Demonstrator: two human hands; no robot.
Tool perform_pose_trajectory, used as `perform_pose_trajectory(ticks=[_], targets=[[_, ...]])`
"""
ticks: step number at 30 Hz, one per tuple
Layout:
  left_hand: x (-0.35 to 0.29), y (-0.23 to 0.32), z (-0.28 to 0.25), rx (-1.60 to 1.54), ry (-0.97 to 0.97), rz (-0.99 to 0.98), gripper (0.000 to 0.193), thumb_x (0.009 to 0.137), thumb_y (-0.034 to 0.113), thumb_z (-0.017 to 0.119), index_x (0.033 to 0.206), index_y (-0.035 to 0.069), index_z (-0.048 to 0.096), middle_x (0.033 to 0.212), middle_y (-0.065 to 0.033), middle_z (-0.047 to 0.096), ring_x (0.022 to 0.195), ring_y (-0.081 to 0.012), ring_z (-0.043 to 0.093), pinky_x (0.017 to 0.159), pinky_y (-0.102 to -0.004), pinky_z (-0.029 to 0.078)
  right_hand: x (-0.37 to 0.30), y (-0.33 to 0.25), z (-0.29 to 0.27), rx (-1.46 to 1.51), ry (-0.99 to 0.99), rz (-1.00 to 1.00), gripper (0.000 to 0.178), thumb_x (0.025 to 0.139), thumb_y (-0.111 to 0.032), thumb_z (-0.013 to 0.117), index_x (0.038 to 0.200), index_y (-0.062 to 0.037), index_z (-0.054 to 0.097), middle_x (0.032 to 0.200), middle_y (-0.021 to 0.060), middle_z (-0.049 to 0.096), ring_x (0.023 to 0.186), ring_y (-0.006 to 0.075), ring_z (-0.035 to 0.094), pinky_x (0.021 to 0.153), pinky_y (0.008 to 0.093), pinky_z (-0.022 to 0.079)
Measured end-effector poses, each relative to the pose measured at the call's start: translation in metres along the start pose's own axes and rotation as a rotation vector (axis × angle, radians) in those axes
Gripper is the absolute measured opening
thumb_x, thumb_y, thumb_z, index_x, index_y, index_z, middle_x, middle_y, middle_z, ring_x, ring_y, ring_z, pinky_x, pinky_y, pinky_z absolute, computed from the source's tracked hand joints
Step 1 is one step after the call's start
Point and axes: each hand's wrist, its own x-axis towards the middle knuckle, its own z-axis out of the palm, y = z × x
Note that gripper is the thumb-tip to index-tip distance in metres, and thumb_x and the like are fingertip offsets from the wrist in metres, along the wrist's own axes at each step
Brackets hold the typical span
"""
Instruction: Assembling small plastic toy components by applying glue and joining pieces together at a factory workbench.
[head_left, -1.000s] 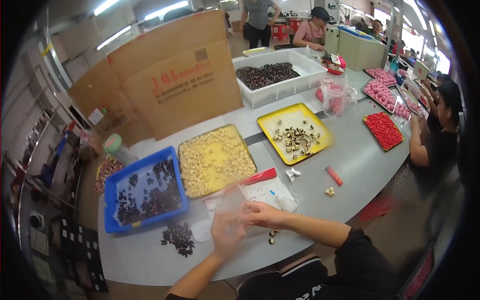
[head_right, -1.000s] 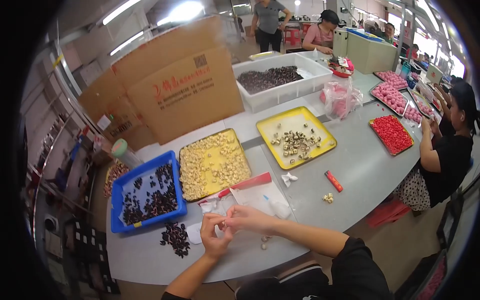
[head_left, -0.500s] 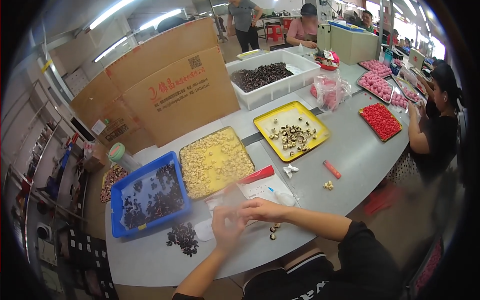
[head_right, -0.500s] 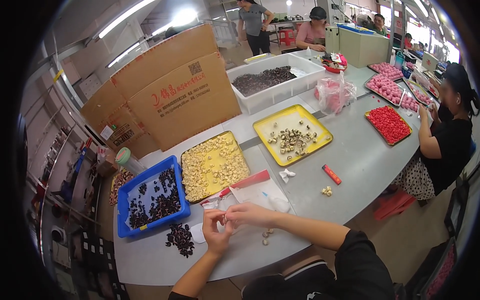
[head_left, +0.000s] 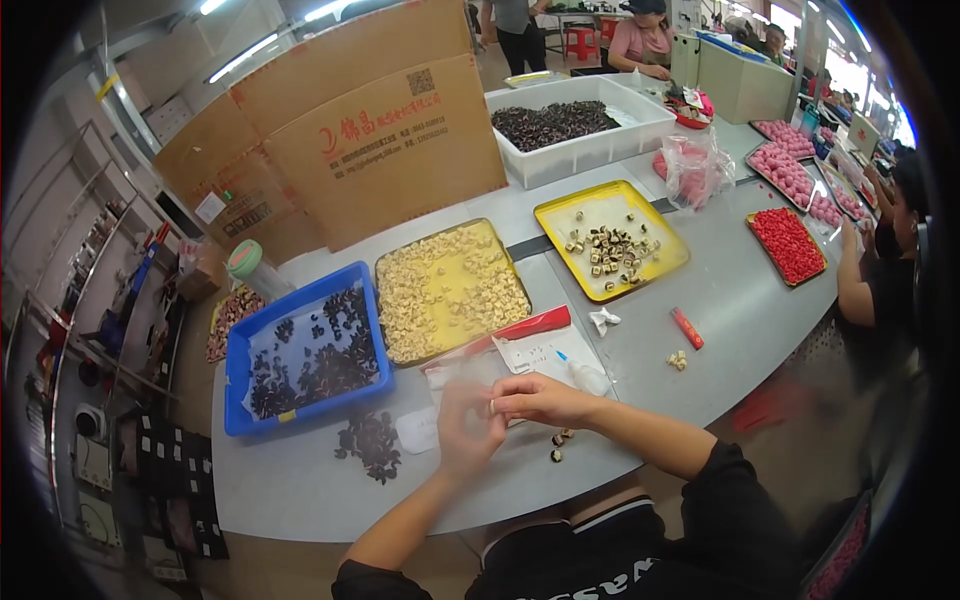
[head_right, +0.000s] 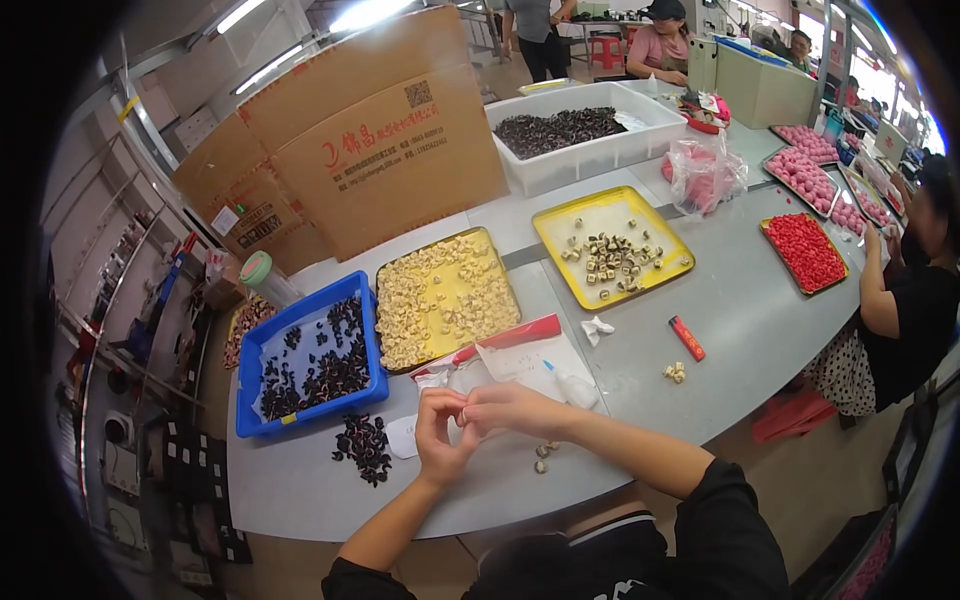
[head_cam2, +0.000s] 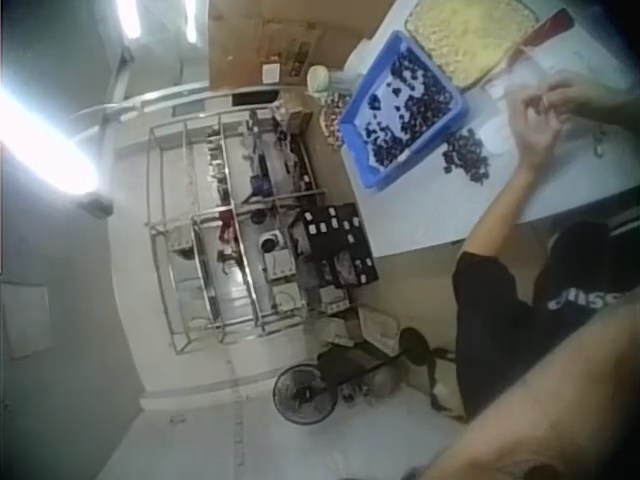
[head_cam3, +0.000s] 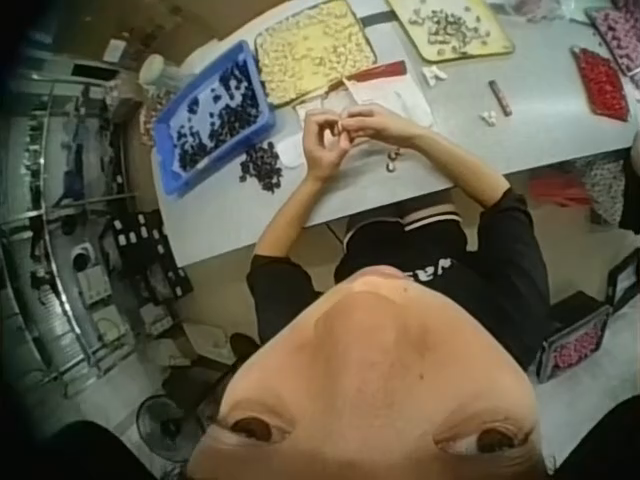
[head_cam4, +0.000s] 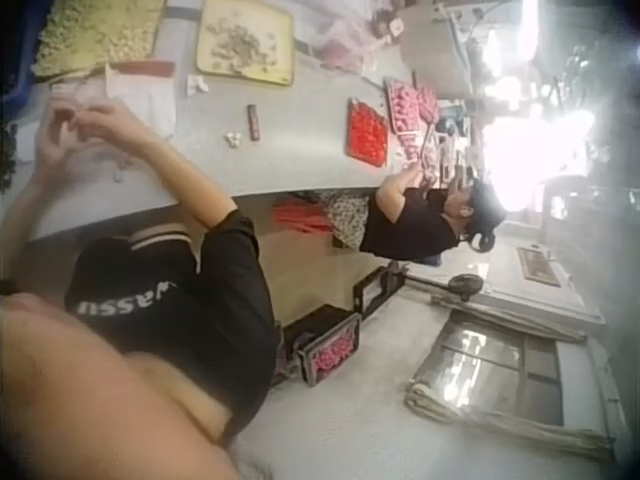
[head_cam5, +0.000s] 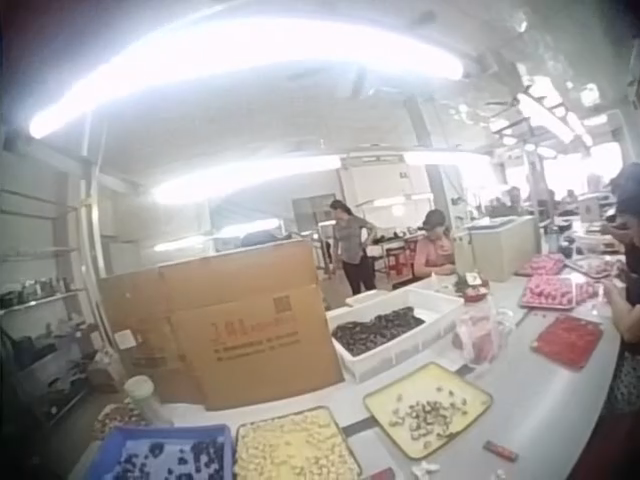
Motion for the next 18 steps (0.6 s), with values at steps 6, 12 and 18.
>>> perform_pose_trajectory(ticks=[6,12,18], targets=[[0.0043,0.0051,0.0018,-0.022,0.078,0.001,0.029,0.065,-0.002,0.064,0.090,0.004,0.053,0.089,-0.0099,0.052,0.078,-0.0208,0.051,0.068,-0.0290,0.042,-0.0017,-0.0048,0.0025,-0.034,0.027,-0.009,0.027,0.089,-0.026,0.055,0.097,-0.0009,0.058,0.093,0.0037,0.057,0.087,0.0106,0.054,0.082,0.0267,0.042],[0.0032,0.0057,-0.0028,-0.025,-0.052,0.024,0.033,0.067,-0.007,0.060,0.096,0.002,0.046,0.100,-0.0098,0.042,0.084,-0.0128,0.045,0.074,-0.0232,0.040,-0.0027,-0.0064,0.0030,-0.020,-0.004,-0.003,0.025,0.088,-0.025,0.056,0.096,-0.0006,0.058,0.095,0.0042,0.057,0.088,0.0108,0.053,0.082,0.0272,0.042],[0.0041,0.0084,-0.0037,-0.010,-0.058,0.006,0.032,0.067,-0.006,0.061,0.094,0.001,0.047,0.100,-0.0099,0.043,0.082,-0.0119,0.044,0.071,-0.0225,0.040,-0.0014,-0.0072,0.0016,0.012,-0.042,0.004,0.018,0.089,-0.018,0.055,0.096,-0.0016,0.057,0.099,0.0063,0.056,0.091,0.0125,0.054,0.084,0.0289,0.042]])
